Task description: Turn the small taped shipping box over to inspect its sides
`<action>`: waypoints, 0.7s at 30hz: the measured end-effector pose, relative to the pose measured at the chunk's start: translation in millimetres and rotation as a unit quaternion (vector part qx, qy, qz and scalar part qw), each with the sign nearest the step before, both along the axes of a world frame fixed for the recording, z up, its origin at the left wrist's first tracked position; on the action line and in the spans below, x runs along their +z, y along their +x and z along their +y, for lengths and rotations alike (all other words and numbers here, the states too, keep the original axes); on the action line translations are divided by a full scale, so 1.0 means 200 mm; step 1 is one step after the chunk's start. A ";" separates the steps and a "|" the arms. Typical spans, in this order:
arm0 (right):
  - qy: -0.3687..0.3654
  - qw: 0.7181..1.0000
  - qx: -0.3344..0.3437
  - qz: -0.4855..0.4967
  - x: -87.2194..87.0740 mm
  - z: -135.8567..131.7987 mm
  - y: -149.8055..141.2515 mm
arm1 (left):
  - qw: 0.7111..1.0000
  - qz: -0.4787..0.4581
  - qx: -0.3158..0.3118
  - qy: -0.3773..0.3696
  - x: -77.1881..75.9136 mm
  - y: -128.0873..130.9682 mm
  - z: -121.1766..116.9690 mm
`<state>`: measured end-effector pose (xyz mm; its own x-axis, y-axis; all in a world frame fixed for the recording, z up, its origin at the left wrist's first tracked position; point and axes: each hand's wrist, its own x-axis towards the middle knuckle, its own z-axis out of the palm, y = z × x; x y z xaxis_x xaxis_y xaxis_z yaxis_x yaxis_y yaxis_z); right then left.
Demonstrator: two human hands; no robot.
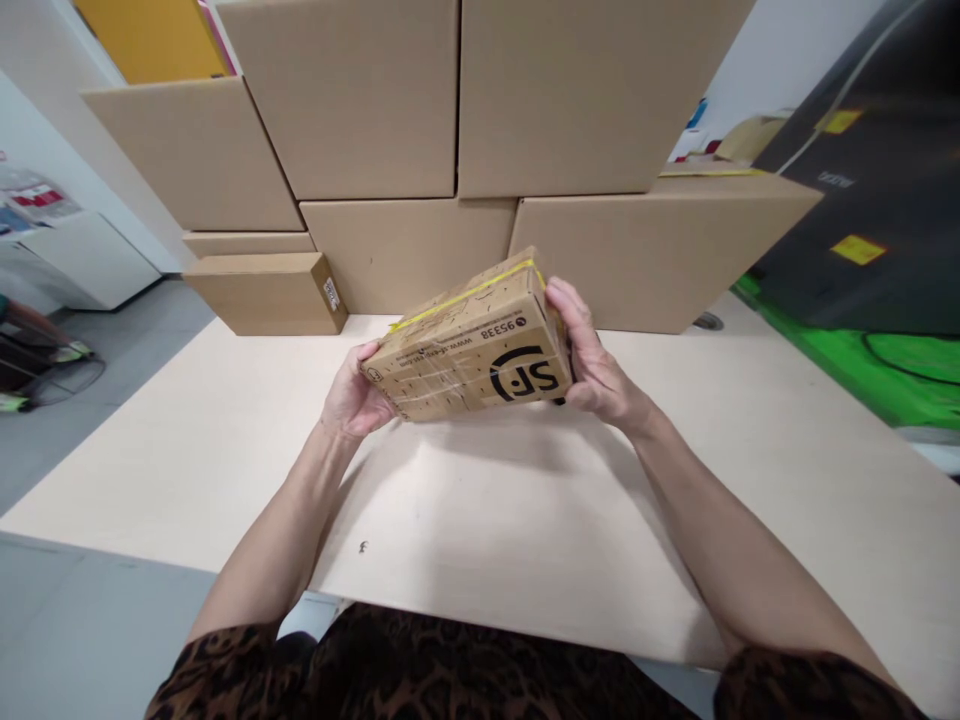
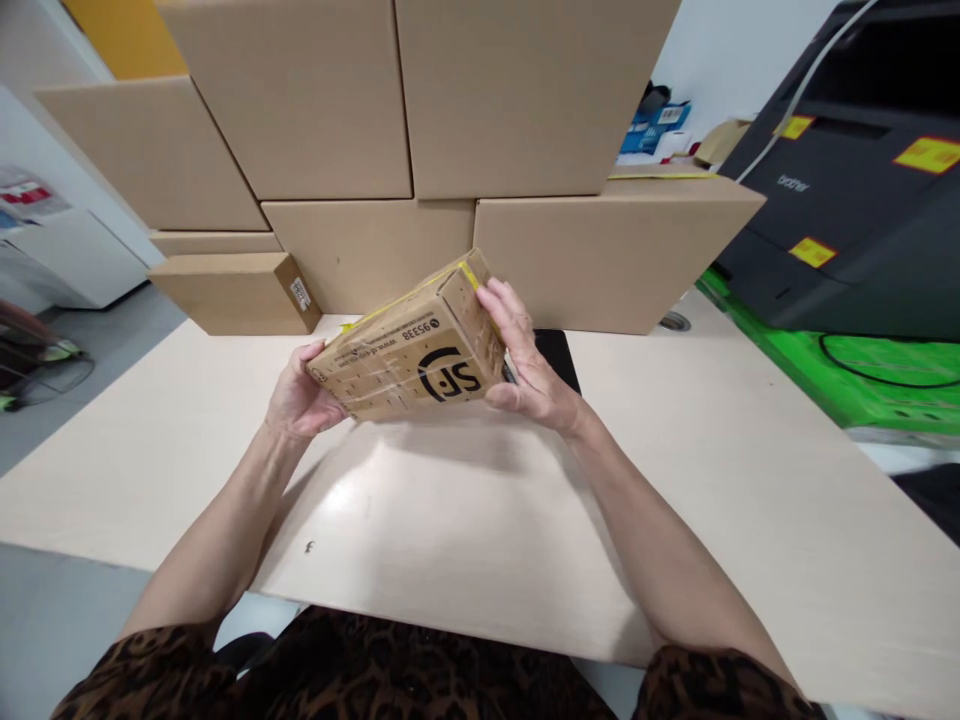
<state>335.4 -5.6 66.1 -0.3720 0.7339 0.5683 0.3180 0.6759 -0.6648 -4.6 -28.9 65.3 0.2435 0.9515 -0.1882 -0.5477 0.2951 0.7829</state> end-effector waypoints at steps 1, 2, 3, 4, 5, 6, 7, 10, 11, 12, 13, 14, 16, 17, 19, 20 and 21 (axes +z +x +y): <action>0.029 0.999 0.007 -0.023 0.02 -0.01 0.00 | 1.000 0.010 -0.002 -0.004 0.00 -0.01 0.01; 0.055 0.997 0.014 -0.050 0.05 -0.03 0.00 | 1.000 0.020 -0.006 -0.007 0.01 -0.02 0.01; 0.075 0.994 0.019 -0.076 0.07 -0.04 -0.01 | 1.000 0.028 -0.011 -0.011 0.01 -0.03 0.02; 0.085 0.991 0.021 -0.098 0.09 -0.06 -0.02 | 0.999 0.033 -0.016 -0.016 0.01 -0.04 0.02; 0.091 0.989 0.024 -0.111 0.11 -0.08 -0.03 | 0.999 0.036 -0.022 -0.021 0.01 -0.05 0.03; 0.093 0.988 0.026 -0.118 0.12 -0.09 -0.05 | 0.998 0.039 -0.030 -0.025 0.00 -0.06 0.03; 0.094 0.988 0.027 -0.119 0.14 -0.10 -0.06 | 0.998 0.042 -0.042 -0.028 0.00 -0.07 0.03; 0.092 0.990 0.016 -0.109 0.16 -0.14 -0.07 | 0.994 0.041 -0.095 -0.022 -0.03 -0.08 0.04; 0.094 0.989 0.013 -0.109 0.16 -0.15 -0.07 | 0.993 0.035 -0.116 -0.016 -0.05 -0.08 0.04; 0.101 0.989 0.011 -0.111 0.17 -0.16 -0.08 | 0.990 0.027 -0.136 -0.010 -0.06 -0.08 0.04; 0.112 0.987 0.011 -0.116 0.17 -0.17 -0.08 | 0.988 0.018 -0.153 -0.003 -0.07 -0.08 0.04; 0.129 0.984 0.012 -0.121 0.17 -0.18 -0.08 | 0.986 0.010 -0.165 0.004 -0.08 -0.08 0.04; 0.170 0.977 0.015 -0.131 0.17 -0.19 -0.09 | 0.985 0.001 -0.173 0.016 -0.09 -0.06 0.03; 0.187 0.973 0.013 -0.133 0.16 -0.20 -0.09 | 0.986 0.001 -0.166 0.021 -0.09 -0.05 0.03; 0.199 0.970 -0.004 -0.136 0.16 -0.20 -0.10 | 0.990 0.007 -0.134 0.035 -0.09 -0.02 0.01; 0.196 0.971 -0.017 -0.137 0.15 -0.20 -0.10 | 0.993 0.013 -0.108 0.046 -0.09 0.00 0.00; 0.190 0.972 -0.031 -0.137 0.15 -0.20 -0.10 | 0.995 0.020 -0.080 0.057 -0.09 0.03 -0.01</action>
<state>316.2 -45.0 95.7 -0.5091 0.5161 0.6888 0.4954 0.8302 -0.2558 1.1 -29.9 47.5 0.3884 0.9166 -0.0949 -0.4680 0.2850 0.8365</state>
